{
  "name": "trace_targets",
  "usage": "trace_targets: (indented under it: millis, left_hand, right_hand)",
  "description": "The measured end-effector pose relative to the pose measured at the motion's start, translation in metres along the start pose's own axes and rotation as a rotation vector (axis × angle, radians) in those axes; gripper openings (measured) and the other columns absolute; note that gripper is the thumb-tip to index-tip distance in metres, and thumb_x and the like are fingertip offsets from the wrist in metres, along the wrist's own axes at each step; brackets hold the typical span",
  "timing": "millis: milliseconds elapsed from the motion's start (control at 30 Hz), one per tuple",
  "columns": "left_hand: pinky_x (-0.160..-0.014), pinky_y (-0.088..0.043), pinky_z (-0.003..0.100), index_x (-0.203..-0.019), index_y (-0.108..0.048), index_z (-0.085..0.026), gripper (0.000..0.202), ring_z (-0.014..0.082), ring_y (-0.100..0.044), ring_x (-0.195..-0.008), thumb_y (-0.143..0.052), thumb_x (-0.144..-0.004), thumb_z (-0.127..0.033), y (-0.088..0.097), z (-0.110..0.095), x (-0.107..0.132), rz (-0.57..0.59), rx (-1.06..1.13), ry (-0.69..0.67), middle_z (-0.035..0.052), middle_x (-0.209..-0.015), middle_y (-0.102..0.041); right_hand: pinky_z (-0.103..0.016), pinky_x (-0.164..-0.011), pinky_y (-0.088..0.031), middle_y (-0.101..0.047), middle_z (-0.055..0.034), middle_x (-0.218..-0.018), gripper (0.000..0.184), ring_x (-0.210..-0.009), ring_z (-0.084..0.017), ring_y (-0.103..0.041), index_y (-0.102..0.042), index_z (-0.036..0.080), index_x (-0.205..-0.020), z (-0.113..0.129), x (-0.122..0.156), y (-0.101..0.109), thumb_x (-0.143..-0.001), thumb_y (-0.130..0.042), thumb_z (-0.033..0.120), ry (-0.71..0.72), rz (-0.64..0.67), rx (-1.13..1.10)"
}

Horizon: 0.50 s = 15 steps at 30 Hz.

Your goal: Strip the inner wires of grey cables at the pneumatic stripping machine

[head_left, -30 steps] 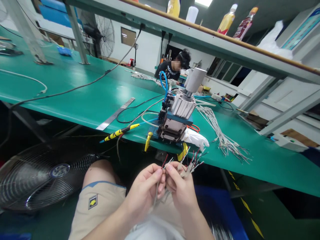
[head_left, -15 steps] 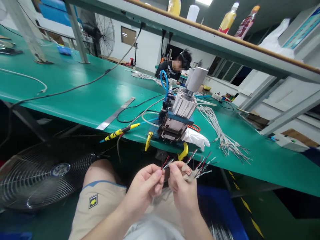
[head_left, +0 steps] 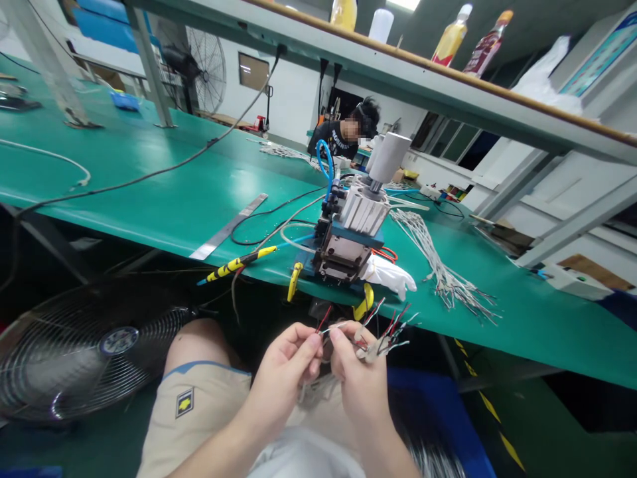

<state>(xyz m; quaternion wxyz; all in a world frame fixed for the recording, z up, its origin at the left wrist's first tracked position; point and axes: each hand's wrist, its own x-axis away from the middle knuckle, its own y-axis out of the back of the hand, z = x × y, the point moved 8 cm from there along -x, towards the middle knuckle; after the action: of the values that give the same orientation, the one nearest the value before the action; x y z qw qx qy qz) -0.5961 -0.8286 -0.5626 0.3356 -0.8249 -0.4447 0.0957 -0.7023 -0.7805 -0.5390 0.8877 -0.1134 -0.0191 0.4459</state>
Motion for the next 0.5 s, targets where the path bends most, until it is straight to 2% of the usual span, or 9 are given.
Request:
trace_targets:
  millis: [267,500]
  left_hand:
    - [-0.05,-0.03,0.017,-0.081,-0.06,-0.016,0.03,0.0056,-0.046,-0.055,-0.077,-0.08,-0.04,0.0052,0.0001,0.0,-0.021,-0.101,-0.031,-0.0023,-0.068,-0.057]
    - [-0.053,-0.036,0.019,-0.082,-0.063,-0.017,0.028,0.0086,-0.049,-0.058,-0.075,-0.081,-0.042,0.0102,-0.002,0.0014,-0.055,-0.266,-0.145,-0.0015,-0.067,-0.057]
  right_hand:
    - [-0.019,-0.037,-0.02,-0.039,0.0086,-0.047,0.032,-0.039,-0.005,-0.026,-0.064,0.016,-0.074,0.0014,-0.0025,0.0009,-0.077,-0.078,0.045,-0.027,-0.022,-0.055]
    - [-0.02,-0.038,-0.02,-0.04,0.0074,-0.048,0.03,-0.041,-0.005,-0.027,-0.066,0.015,-0.072,0.0047,-0.0053,-0.0004,-0.076,-0.079,0.042,-0.012,-0.017,-0.023]
